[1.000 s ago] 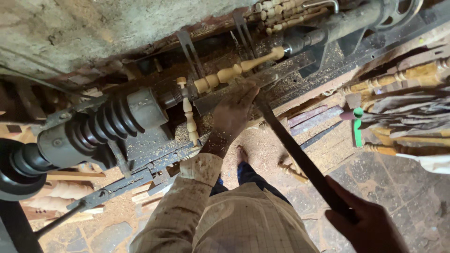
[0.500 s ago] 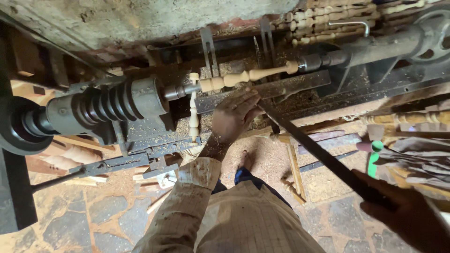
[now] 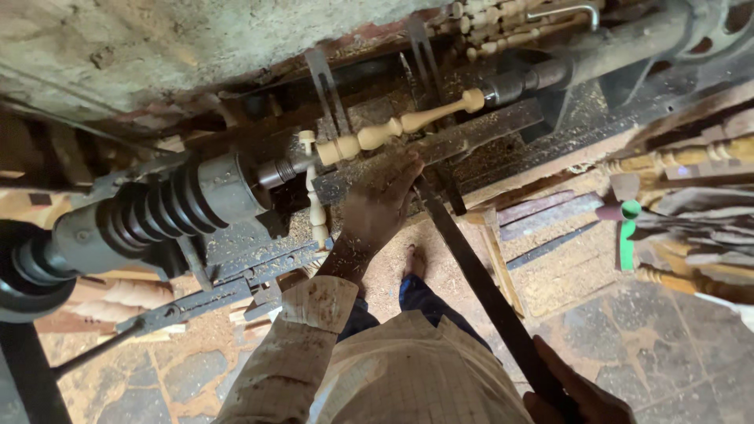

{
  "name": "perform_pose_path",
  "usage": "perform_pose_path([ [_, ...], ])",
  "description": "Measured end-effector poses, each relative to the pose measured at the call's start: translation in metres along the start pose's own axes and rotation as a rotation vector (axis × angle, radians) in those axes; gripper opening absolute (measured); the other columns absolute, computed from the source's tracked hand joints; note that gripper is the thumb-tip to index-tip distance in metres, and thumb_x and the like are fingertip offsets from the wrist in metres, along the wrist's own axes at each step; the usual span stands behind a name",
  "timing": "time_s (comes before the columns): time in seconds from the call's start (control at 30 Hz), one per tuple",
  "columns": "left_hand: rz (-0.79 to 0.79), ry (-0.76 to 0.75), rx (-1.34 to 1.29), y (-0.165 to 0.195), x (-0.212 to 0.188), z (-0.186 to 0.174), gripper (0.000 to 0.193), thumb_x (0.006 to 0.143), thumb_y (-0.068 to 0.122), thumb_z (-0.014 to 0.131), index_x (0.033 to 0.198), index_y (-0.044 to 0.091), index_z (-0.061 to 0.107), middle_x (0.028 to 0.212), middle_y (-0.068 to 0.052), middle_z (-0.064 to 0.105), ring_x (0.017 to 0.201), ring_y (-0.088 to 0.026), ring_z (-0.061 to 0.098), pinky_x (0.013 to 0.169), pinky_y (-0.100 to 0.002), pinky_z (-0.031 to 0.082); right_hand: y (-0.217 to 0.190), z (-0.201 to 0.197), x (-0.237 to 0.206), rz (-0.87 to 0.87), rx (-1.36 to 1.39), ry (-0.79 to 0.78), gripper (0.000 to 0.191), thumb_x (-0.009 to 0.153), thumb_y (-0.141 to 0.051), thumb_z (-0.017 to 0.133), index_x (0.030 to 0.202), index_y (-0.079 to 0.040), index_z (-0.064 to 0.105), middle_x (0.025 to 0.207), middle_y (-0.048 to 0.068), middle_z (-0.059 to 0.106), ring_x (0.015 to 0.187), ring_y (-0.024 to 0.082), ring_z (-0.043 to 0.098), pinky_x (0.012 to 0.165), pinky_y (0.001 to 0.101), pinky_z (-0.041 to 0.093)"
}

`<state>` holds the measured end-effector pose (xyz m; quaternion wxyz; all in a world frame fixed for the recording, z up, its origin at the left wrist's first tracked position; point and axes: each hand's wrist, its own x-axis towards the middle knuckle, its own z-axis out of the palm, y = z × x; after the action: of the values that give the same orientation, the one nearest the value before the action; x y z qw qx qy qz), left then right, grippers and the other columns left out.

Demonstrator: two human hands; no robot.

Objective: The person shapes a wooden spindle on a lathe using a chisel, then sharpens the chisel on a grinding wheel, and resumes shaping the spindle. The person also uses a caliper to measure the spindle.

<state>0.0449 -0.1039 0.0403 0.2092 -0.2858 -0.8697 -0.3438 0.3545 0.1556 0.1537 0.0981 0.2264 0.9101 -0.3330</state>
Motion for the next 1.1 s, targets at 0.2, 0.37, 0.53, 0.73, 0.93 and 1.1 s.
perform_pose_path([
  [0.2, 0.051, 0.036, -0.042, -0.006, 0.0, 0.002, 0.027, 0.106, 0.003, 0.064, 0.132, 0.01, 0.071, 0.133, -0.011, 0.071, 0.126, -0.028, 0.071, 0.095, -0.035, 0.066, -0.04, 0.042, -0.032, 0.073, -0.058, 0.081, 0.069, 0.071, -0.022, 0.089, 0.136, -0.017, 0.065, 0.094, 0.012, 0.083, 0.088, 0.019, 0.082, 0.082, 0.0347, 0.062],
  [0.37, 0.069, -0.081, -0.015, -0.007, -0.003, -0.007, 0.05, 0.087, -0.006, 0.063, 0.135, 0.006, 0.068, 0.141, -0.014, 0.067, 0.133, -0.03, 0.062, 0.104, -0.039, 0.06, -0.067, 0.06, -0.052, 0.101, -0.003, 0.126, 0.068, 0.073, -0.023, 0.086, 0.138, -0.016, 0.064, 0.098, 0.013, 0.083, 0.09, 0.019, 0.082, 0.082, 0.0343, 0.063],
  [0.53, 0.104, -0.145, -0.056, -0.008, -0.004, -0.013, 0.054, 0.086, -0.003, 0.065, 0.139, 0.005, 0.064, 0.148, -0.012, 0.061, 0.14, -0.027, 0.055, 0.115, -0.042, 0.053, -0.081, 0.068, -0.063, 0.051, 0.026, 0.113, 0.071, 0.073, -0.019, 0.083, 0.14, -0.012, 0.061, 0.11, 0.017, 0.08, 0.1, 0.022, 0.079, 0.086, 0.0367, 0.061],
  [0.73, 0.032, -0.217, -0.061, -0.009, -0.008, -0.001, 0.052, 0.095, -0.002, 0.062, 0.145, 0.013, 0.062, 0.152, -0.007, 0.058, 0.145, -0.029, 0.05, 0.11, -0.04, 0.052, -0.082, 0.075, -0.063, 0.142, 0.038, 0.04, 0.078, 0.076, -0.021, 0.082, 0.149, -0.016, 0.056, 0.111, 0.015, 0.081, 0.097, 0.021, 0.082, 0.086, 0.0358, 0.063],
  [0.93, 0.064, -0.173, -0.059, -0.012, -0.009, 0.0, 0.053, 0.093, -0.003, 0.062, 0.143, 0.014, 0.061, 0.15, -0.008, 0.06, 0.144, -0.028, 0.051, 0.113, -0.042, 0.052, -0.08, 0.074, -0.062, 0.141, 0.022, 0.055, 0.077, 0.075, -0.019, 0.082, 0.148, -0.017, 0.057, 0.11, 0.014, 0.081, 0.099, 0.021, 0.08, 0.087, 0.0363, 0.062],
  [1.1, 0.058, -0.172, -0.101, -0.01, -0.006, -0.006, 0.052, 0.092, -0.005, 0.064, 0.142, 0.009, 0.062, 0.148, -0.01, 0.06, 0.143, -0.029, 0.053, 0.113, -0.044, 0.051, -0.08, 0.073, -0.061, 0.185, 0.033, 0.036, 0.078, 0.076, -0.022, 0.085, 0.148, -0.019, 0.057, 0.109, 0.013, 0.081, 0.098, 0.02, 0.081, 0.086, 0.0357, 0.062],
])
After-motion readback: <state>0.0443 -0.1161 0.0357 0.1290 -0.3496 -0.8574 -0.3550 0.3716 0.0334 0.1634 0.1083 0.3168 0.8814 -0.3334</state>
